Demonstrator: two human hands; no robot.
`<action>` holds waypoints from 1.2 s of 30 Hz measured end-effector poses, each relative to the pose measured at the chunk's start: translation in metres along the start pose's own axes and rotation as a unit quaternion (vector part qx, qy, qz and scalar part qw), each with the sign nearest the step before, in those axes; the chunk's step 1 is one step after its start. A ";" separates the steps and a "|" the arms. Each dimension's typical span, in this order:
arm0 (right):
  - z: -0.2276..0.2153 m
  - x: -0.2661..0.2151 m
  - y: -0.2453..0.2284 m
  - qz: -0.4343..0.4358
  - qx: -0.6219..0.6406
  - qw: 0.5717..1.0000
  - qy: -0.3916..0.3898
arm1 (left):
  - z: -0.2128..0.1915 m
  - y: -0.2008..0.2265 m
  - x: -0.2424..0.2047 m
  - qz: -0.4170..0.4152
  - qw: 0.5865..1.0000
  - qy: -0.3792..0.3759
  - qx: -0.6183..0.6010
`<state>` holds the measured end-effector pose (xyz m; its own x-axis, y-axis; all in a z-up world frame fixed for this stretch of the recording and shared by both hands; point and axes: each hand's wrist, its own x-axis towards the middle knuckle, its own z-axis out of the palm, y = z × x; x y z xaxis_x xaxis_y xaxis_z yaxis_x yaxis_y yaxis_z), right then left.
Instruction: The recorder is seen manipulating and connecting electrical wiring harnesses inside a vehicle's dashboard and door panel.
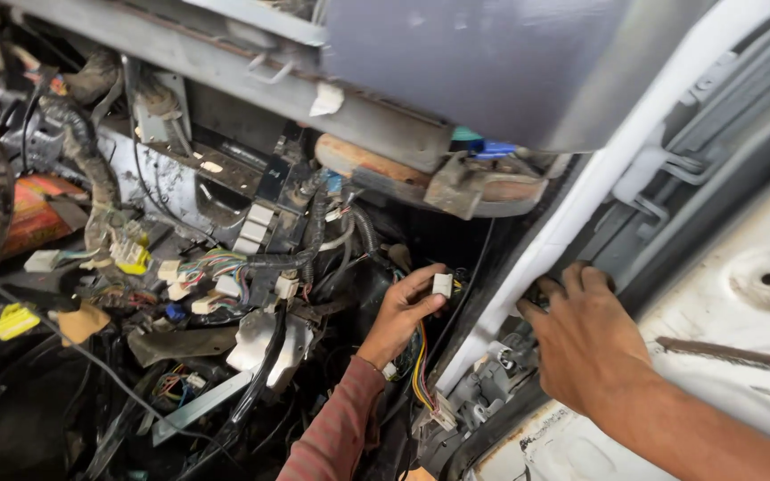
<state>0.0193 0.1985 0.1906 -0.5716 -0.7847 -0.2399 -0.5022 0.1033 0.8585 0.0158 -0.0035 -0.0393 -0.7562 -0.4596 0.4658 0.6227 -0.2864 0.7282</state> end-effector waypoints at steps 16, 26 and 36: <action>-0.019 0.024 -0.010 -0.022 0.104 0.994 0.035 | -0.006 -0.007 -0.002 0.068 0.990 0.036 0.122; 0.037 0.049 -0.010 -0.045 0.091 0.992 0.074 | -0.010 -0.010 -0.004 0.058 0.996 0.017 0.065; 0.294 0.233 0.004 0.084 0.122 0.892 0.426 | -0.017 0.014 -0.017 0.115 0.981 0.037 0.149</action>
<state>-0.3068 0.1952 0.0051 -0.0036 -0.9146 0.4043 -0.6422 0.3120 0.7002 0.0410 -0.0136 -0.0456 -0.5791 -0.5466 0.6048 0.6803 0.0849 0.7280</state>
